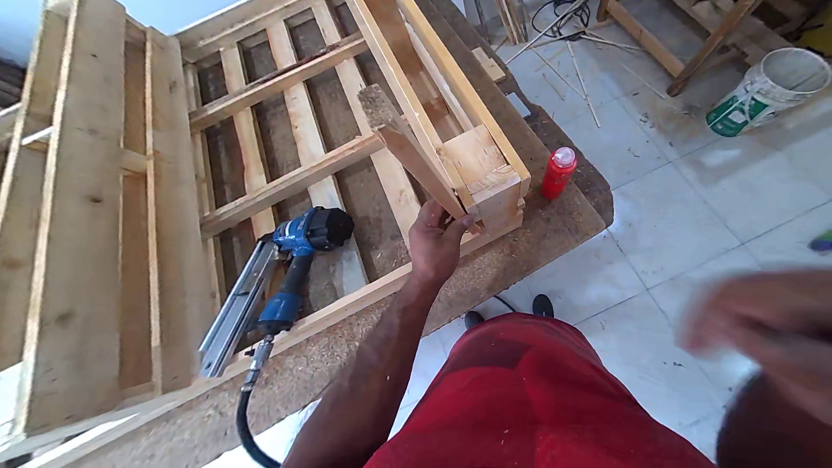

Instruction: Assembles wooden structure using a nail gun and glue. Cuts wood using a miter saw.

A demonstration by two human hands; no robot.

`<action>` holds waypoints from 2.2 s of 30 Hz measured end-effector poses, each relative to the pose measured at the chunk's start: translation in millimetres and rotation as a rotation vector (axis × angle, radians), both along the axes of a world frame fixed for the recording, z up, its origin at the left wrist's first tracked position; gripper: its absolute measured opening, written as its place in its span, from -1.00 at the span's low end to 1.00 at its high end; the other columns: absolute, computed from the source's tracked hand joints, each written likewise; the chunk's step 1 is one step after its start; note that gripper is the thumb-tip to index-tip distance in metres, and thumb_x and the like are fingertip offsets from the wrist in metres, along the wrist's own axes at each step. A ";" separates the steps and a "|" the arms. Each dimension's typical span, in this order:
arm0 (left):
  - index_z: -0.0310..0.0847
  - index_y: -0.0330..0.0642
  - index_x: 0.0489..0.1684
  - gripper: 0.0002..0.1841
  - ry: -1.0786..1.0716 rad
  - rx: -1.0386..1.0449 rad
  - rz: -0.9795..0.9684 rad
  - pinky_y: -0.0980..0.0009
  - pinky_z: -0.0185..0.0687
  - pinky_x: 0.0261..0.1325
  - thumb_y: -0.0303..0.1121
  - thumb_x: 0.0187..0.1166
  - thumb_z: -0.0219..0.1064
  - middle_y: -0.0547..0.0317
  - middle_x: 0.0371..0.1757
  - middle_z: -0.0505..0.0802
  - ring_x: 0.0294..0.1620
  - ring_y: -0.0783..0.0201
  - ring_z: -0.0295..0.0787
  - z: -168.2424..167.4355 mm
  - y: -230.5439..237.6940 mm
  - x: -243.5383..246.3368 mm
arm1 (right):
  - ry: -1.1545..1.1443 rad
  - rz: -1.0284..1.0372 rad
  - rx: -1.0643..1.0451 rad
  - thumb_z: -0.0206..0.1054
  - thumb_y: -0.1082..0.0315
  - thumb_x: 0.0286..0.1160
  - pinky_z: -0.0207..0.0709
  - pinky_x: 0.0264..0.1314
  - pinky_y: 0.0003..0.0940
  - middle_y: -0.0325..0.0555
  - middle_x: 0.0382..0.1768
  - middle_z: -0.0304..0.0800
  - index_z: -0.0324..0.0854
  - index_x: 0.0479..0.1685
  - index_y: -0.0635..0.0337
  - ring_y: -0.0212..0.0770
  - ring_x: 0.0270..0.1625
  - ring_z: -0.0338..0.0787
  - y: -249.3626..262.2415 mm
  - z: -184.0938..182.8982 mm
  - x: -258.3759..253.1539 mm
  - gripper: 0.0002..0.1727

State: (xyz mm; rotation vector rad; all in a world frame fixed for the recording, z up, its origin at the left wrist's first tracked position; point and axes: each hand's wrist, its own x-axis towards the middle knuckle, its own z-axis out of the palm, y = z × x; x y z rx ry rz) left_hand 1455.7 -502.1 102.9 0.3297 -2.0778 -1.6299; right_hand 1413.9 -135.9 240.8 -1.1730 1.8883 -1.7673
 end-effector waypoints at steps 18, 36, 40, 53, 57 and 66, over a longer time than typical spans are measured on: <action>0.67 -0.24 0.22 -0.61 0.011 -0.131 0.041 0.17 0.91 0.14 -0.45 0.43 0.57 0.04 0.11 0.82 0.06 0.20 0.87 -10.2 1.1 -2.3 | -0.209 -0.255 0.412 0.14 0.27 0.81 0.72 -0.04 -0.06 -0.06 -0.22 0.86 0.78 0.17 0.13 -0.16 -0.23 0.82 -212.1 -177.3 -22.8 -0.69; 0.70 -0.23 0.22 -0.63 -0.004 -0.189 0.065 0.23 0.91 0.11 -0.44 0.46 0.55 0.05 0.11 0.80 0.03 0.25 0.86 -11.2 3.2 -1.2 | -0.094 -0.333 0.445 0.18 0.30 0.79 0.67 -0.22 -0.12 -0.04 -0.36 0.74 0.74 -0.01 0.24 -0.13 -0.36 0.73 -203.0 -176.0 2.4 -0.75; 0.69 -0.22 0.24 -0.61 -0.021 -0.185 0.069 0.24 0.90 0.10 -0.43 0.45 0.56 0.06 0.08 0.81 0.00 0.25 0.86 -10.1 3.0 -0.7 | -0.137 -0.323 0.538 0.14 0.28 0.81 0.68 -0.18 -0.08 -0.02 -0.36 0.74 0.73 -0.01 0.24 -0.09 -0.33 0.75 -202.5 -163.2 5.8 -0.73; 0.68 -0.24 0.19 -0.66 -0.073 -0.173 0.087 0.18 0.92 0.04 -0.42 0.48 0.53 0.03 0.07 0.81 -0.03 0.23 0.88 -7.6 5.1 -1.7 | -0.080 -0.280 0.559 0.14 0.29 0.80 0.72 -0.01 0.06 0.12 -0.24 0.82 0.73 -0.02 0.31 0.06 -0.15 0.85 -212.4 -155.6 -9.7 -0.70; 0.67 -0.27 0.17 -0.67 -0.045 -0.172 0.077 0.20 0.90 0.08 -0.43 0.48 0.52 0.03 0.06 0.80 -0.03 0.23 0.87 -8.4 7.3 1.1 | -0.086 -0.252 0.579 0.15 0.34 0.78 0.73 0.08 0.07 0.15 -0.18 0.84 0.72 -0.01 0.30 0.09 -0.07 0.88 -221.0 -149.7 -14.5 -0.75; 0.59 -0.11 0.47 -0.56 0.023 0.330 -0.099 0.05 0.74 0.38 -0.33 0.61 0.40 0.04 0.25 0.85 0.24 0.12 0.82 34.9 12.2 35.7 | -0.043 -0.246 0.517 0.11 0.10 0.79 0.74 -0.16 0.09 -0.05 -0.27 0.83 0.76 0.11 0.15 -0.07 -0.27 0.82 -37.1 -222.5 -16.6 -0.61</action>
